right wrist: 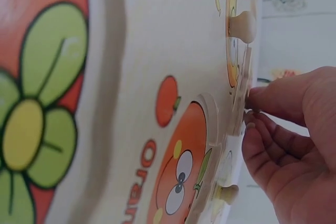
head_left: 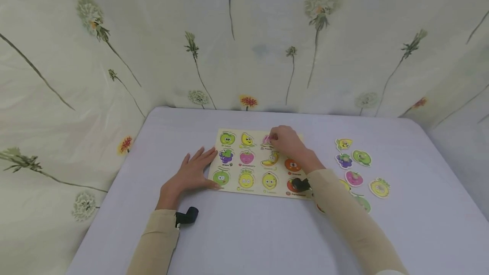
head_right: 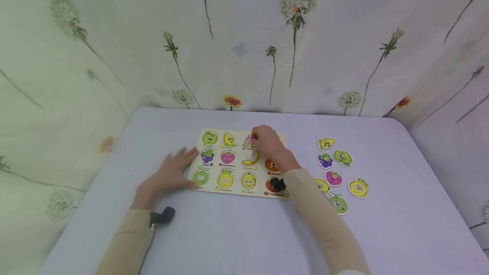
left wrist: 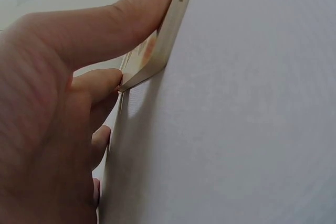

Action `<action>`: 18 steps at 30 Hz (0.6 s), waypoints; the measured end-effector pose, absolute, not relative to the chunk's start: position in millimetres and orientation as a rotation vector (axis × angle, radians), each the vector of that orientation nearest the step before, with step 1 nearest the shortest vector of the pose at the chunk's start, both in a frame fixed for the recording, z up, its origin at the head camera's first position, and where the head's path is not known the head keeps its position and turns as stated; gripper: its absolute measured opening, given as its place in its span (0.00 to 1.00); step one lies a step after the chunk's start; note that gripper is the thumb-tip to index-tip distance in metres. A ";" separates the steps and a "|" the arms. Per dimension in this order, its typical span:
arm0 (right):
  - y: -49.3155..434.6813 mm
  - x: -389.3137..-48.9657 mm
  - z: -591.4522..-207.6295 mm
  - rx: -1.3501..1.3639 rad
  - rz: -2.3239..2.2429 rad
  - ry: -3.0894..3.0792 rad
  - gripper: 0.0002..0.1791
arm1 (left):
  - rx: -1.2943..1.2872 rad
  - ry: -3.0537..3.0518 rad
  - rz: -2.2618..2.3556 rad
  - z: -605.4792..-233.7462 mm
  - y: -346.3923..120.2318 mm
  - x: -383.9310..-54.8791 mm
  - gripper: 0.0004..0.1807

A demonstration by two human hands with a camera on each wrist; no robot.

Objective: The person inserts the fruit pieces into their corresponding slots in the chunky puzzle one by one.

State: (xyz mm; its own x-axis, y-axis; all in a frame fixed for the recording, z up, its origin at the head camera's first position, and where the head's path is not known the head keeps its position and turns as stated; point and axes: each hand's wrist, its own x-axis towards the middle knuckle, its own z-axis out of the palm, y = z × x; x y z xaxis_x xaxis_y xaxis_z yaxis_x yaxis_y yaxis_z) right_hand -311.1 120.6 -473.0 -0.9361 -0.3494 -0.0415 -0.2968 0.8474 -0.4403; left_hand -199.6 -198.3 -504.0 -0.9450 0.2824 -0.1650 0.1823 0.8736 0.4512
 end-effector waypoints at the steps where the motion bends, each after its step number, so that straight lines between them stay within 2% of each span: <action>1: 120.0 -311.5 -473.2 -0.515 -0.665 2.904 0.08 | 0.354 2.819 0.647 -504.1 -198.6 -199.8 0.63; 18: 113.1 -312.4 -476.2 -0.575 -0.667 2.889 0.07 | 0.360 2.815 0.658 -501.6 -198.7 -198.5 0.63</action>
State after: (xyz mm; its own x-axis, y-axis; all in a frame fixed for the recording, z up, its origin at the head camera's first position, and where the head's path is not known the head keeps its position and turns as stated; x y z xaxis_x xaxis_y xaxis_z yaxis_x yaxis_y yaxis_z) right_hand -312.4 113.1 -476.2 -0.9203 -0.3899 -0.0321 -0.3363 0.8305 -0.4440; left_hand -198.5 -198.7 -501.6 -0.9438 0.2869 -0.1640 0.1846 0.8692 0.4587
